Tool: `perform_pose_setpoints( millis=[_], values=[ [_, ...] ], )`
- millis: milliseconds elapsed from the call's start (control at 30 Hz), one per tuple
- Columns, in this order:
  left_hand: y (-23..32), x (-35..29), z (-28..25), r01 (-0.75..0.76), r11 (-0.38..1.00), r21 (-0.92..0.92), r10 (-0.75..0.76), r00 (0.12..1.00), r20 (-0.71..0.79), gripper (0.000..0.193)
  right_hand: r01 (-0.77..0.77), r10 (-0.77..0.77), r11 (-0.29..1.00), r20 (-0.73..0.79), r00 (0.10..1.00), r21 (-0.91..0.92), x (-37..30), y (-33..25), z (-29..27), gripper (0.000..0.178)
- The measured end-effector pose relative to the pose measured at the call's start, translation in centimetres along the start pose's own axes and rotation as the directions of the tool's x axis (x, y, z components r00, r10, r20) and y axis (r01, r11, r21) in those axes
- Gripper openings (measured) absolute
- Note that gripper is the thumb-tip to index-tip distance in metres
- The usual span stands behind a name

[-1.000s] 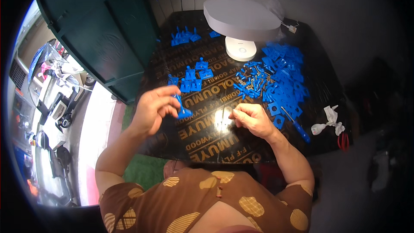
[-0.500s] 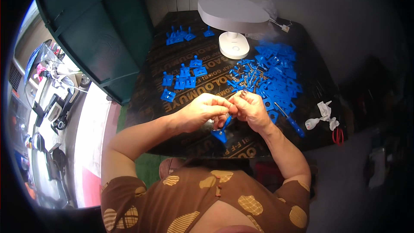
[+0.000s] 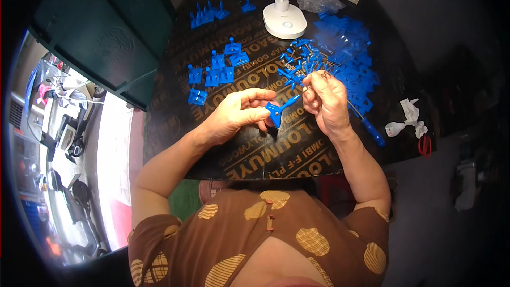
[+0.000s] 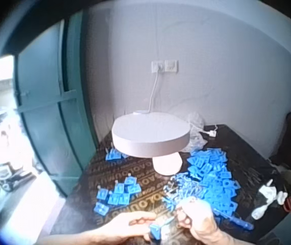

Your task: The person picks up a blue plastic piece and a metal spring, then inserts the spring into the plastic piece by hand. They pick up a blue plastic pin and push it into the assembly, then place the completed unit onto the table.

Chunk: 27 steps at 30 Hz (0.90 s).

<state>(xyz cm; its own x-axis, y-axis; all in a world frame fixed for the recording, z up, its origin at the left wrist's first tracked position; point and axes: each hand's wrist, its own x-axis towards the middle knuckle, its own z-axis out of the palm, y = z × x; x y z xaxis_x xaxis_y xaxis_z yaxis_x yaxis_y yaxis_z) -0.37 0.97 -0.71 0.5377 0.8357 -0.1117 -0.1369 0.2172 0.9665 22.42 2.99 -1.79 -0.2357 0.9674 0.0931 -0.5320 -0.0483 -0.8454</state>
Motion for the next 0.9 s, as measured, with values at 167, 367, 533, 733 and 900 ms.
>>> perform_pose_setpoints(
  millis=[167,367,533,733,900],
  values=[
    [-0.8,-0.4,0.3,0.002,0.987,-0.158,0.004,0.999,0.035,0.048,0.000,0.001,1.000,0.031,1.000,-0.003,-0.2,0.2,0.1,0.020],
    [-1.2,-0.7,0.2,-0.052,0.986,-0.158,0.049,0.999,-0.022,0.042,-0.054,0.053,0.998,0.047,0.997,0.013,-0.4,-0.2,0.8,0.020],
    [-1.4,-0.7,0.2,-0.125,0.986,-0.108,0.119,0.991,-0.055,0.034,-0.130,0.138,0.982,0.052,0.989,-0.136,-0.5,0.1,0.8,0.017],
    [-1.4,-0.9,0.8,-0.211,0.977,-0.014,0.208,0.971,-0.116,0.041,-0.139,0.150,0.974,0.051,0.987,-0.180,-0.4,0.5,0.4,0.013],
    [-1.2,-1.0,1.0,-0.246,0.969,-0.003,0.244,0.960,-0.135,0.048,-0.095,0.109,0.984,0.086,0.990,-0.151,-0.4,0.4,0.3,0.013]
  ],
)
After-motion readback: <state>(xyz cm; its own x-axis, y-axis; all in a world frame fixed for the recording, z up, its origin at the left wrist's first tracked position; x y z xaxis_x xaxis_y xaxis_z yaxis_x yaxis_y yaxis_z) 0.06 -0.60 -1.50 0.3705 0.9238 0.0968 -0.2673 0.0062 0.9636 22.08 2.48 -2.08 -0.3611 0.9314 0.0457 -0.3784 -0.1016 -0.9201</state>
